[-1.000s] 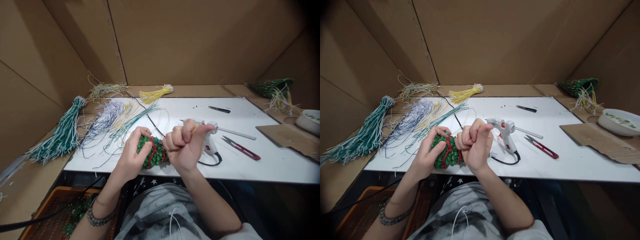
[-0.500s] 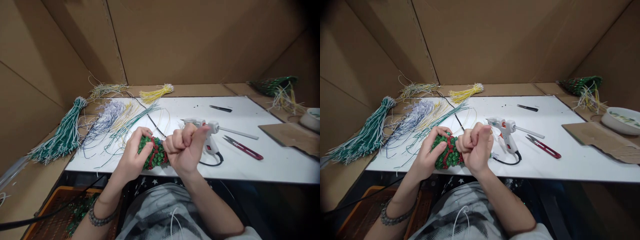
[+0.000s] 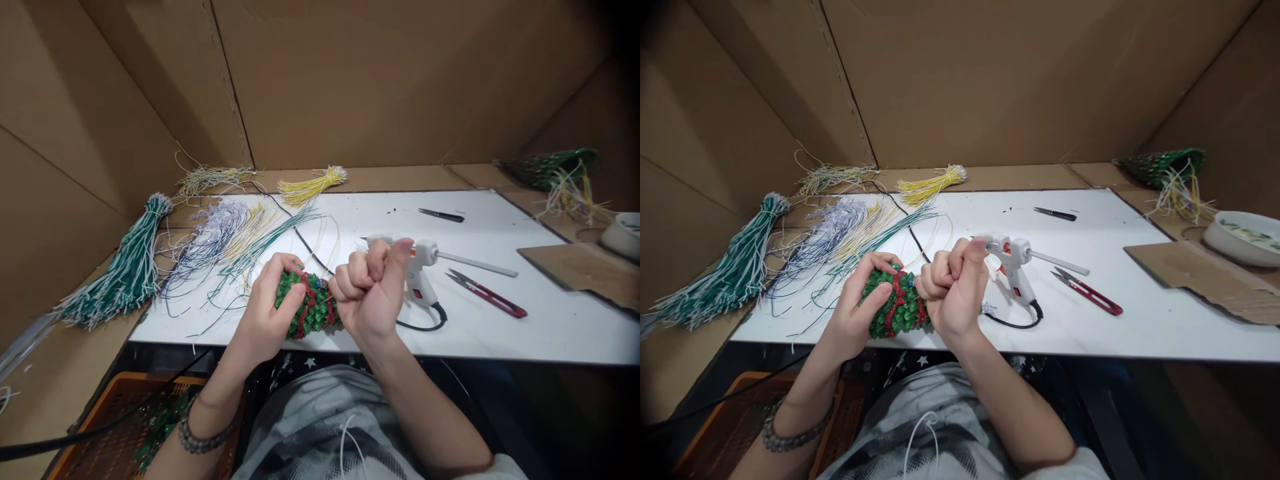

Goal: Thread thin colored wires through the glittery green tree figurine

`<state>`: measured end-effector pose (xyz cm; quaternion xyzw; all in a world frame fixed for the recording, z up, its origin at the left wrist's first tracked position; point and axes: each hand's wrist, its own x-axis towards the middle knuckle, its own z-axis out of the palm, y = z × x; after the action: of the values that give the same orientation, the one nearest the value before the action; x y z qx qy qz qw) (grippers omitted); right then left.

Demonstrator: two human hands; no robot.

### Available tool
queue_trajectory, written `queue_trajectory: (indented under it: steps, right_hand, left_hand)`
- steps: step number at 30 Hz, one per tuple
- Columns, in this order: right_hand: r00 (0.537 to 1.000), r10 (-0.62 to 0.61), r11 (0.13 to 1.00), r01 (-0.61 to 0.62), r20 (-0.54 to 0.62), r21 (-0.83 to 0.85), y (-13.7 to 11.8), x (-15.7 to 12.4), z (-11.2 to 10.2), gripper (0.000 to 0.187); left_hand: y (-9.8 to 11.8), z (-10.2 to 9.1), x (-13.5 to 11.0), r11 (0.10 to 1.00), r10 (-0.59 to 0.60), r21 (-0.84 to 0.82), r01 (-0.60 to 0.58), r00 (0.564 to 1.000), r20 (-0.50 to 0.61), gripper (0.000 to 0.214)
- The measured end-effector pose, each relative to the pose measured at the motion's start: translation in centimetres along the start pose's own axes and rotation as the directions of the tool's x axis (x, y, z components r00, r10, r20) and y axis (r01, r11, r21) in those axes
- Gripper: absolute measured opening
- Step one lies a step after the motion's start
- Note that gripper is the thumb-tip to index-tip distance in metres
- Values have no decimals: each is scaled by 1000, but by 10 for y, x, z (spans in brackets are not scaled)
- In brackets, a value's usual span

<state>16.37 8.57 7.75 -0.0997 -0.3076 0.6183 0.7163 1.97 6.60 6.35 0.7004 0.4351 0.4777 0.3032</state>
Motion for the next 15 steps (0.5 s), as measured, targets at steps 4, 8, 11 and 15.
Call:
queue_trajectory:
  steps: [4, 8, 11, 15]
  right_hand:
    - [993, 116, 992, -118, -32, -44, -3, 3, 3, 65]
    - [985, 174, 981, -175, -13, -89, -5, 3, 5, 66]
    - [979, 197, 975, -189, 58, -117, -1, 2, 5, 66]
    - [962, 173, 974, -135, 211, -184, 6, -1, 5, 66]
  left_hand:
    - [1, 1, 0, 1000, -4, -2, 4, 1000, -10, 2]
    - [2, 2, 0, 1000, 8, 7, -8, 1000, -18, 3]
    - [3, 2, 1, 1000, 10, -9, -11, 1000, -20, 4]
    - [1, 3, 1, 999, 4, -42, -4, 1000, -19, 3]
